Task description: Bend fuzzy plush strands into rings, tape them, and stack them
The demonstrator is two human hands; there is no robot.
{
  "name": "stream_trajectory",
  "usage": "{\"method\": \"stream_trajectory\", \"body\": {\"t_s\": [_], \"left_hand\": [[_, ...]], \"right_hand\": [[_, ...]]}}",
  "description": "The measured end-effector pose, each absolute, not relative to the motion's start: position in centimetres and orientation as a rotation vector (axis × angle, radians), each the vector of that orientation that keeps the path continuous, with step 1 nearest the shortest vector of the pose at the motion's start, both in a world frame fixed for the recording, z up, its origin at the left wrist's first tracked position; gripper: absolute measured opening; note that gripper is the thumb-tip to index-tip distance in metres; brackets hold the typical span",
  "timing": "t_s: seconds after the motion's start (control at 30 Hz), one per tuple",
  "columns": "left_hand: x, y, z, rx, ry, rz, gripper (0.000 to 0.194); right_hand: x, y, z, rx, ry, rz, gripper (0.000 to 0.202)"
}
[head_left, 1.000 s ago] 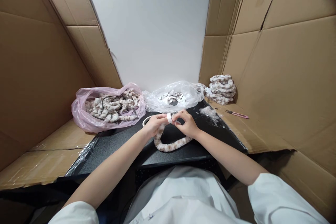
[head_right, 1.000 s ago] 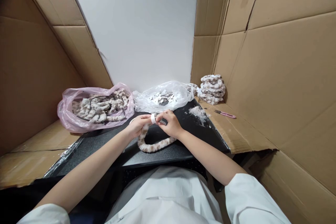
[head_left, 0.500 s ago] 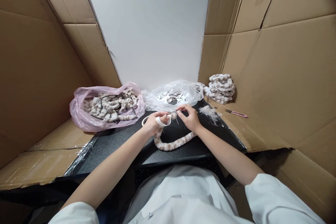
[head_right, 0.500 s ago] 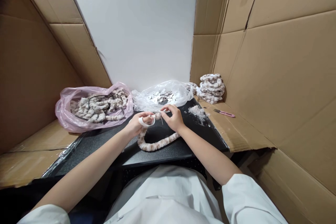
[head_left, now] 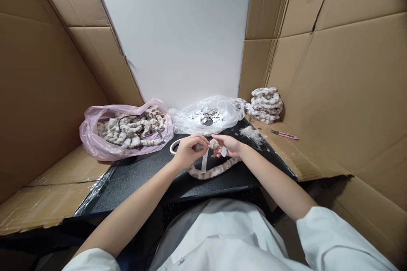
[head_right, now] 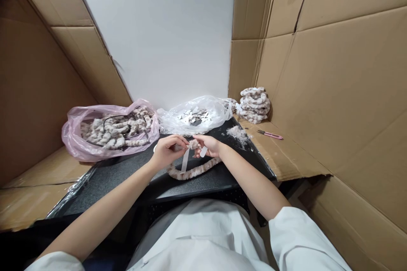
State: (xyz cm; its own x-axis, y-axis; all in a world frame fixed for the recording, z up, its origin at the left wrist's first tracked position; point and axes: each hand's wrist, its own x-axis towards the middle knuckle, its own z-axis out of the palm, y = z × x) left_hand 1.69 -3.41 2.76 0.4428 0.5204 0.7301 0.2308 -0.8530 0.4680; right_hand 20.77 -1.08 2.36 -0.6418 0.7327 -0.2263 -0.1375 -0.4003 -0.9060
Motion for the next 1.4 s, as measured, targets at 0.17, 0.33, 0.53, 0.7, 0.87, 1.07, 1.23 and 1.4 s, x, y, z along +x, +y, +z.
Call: {"method": "stream_trajectory", "body": {"t_s": [0.17, 0.33, 0.53, 0.7, 0.87, 1.07, 1.23, 1.4], "left_hand": [[1.9, -4.0, 3.0, 2.683, 0.54, 1.416, 0.013], [2.1, -4.3, 3.0, 2.789, 0.425, 1.415, 0.017], [2.1, -4.0, 2.8, 2.764, 0.481, 1.395, 0.016], [1.9, -3.5, 2.3, 2.651, 0.599, 1.35, 0.011], [1.9, -3.1, 1.7, 2.451, 0.709, 1.422, 0.008], [2.5, -3.7, 1.4, 2.331, 0.834, 1.551, 0.009], [2.6, -3.9, 1.6, 2.431, 0.779, 1.621, 0.006], [2.3, -3.6, 1.7, 2.426, 0.802, 1.551, 0.011]], "right_hand": [[21.1, -0.9, 2.2, -0.935, -1.381, 2.36, 0.047], [20.6, -1.2, 2.1, -0.989, -1.283, 2.13, 0.017], [19.9, -1.2, 1.6, -1.015, -1.215, 1.787, 0.003], [19.7, -1.3, 1.4, -0.943, -1.293, 1.561, 0.014], [19.5, -1.7, 1.6, -0.85, -1.311, 1.441, 0.018], [19.5, -1.9, 1.9, -0.85, -1.119, 1.697, 0.021], [19.5, -1.9, 2.1, -0.765, -1.034, 1.794, 0.017], [19.4, -1.9, 1.7, -0.888, -1.126, 1.63, 0.021]]}}
